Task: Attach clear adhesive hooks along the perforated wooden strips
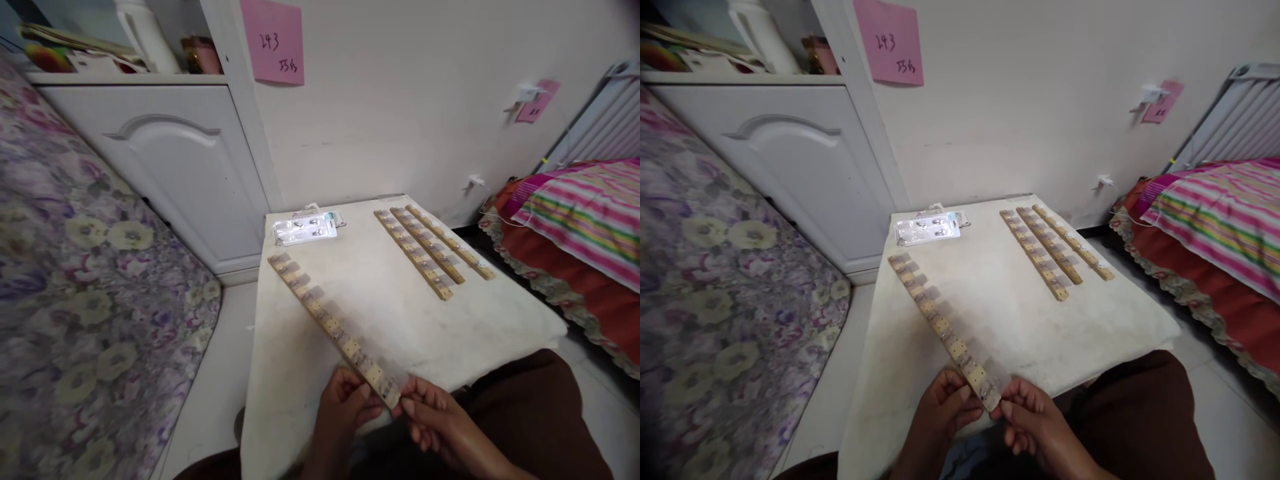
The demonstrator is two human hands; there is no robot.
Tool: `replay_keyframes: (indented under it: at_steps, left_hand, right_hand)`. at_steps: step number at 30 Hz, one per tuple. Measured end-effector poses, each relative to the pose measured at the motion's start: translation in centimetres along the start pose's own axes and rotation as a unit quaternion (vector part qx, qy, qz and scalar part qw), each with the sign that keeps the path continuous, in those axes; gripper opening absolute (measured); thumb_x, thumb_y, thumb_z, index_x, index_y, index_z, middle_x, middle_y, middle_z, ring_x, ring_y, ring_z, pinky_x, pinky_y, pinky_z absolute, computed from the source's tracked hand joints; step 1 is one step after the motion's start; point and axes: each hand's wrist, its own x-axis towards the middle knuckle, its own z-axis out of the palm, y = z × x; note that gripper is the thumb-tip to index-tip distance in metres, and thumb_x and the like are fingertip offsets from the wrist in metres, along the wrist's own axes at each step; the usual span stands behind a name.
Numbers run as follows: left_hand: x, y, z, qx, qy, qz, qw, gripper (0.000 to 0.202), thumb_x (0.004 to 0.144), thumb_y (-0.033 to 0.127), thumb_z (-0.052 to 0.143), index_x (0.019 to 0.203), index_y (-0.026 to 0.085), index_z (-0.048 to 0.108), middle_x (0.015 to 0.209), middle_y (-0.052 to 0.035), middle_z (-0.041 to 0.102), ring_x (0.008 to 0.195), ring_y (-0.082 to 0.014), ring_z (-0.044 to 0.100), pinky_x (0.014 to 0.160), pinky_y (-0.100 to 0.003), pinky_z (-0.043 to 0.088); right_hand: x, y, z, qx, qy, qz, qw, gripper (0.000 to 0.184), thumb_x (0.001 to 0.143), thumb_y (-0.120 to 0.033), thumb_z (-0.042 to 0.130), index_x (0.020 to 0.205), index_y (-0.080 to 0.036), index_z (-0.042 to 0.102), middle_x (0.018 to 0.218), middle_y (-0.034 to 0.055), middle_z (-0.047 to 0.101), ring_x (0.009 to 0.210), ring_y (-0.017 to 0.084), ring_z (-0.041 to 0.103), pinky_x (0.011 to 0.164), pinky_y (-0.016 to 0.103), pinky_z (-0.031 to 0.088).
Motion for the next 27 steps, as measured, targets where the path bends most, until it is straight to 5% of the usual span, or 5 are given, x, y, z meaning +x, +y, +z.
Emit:
replay_keyframes:
  at_steps: [6,27]
  left_hand:
    - [0.5,-0.4,-0.2,-0.013,-0.013,-0.007,1.0,0.046,0.054,0.04,0.082,0.069,0.019,0.044,0.064,0.0017,0.066,0.06,-0.0145,0.064,0.058,-0.024,0.047]
    - [0.9,-0.6,-1.1,-0.04,-0.052,0.001,0.998,0.043,0.062,0.037,0.079,0.084,0.019,0.048,0.074,-0.0039,0.069,0.063,-0.0171,0.066,0.055,-0.024,0.046]
  right_hand:
    - [0.1,-0.1,0.5,-0.021,-0.022,-0.012,0.999,0.021,0.079,-0.032,0.07,0.089,-0.014,0.062,0.082,0.0014,0.065,0.051,0.002,0.055,0.044,0.011,0.039]
    - [1.1,-0.8,1.4,0.051,-0.065,0.033,0.996,0.026,0.072,-0.025,0.075,0.095,-0.016,0.069,0.082,0.0029,0.066,0.066,0.008,0.062,0.055,0.015,0.047]
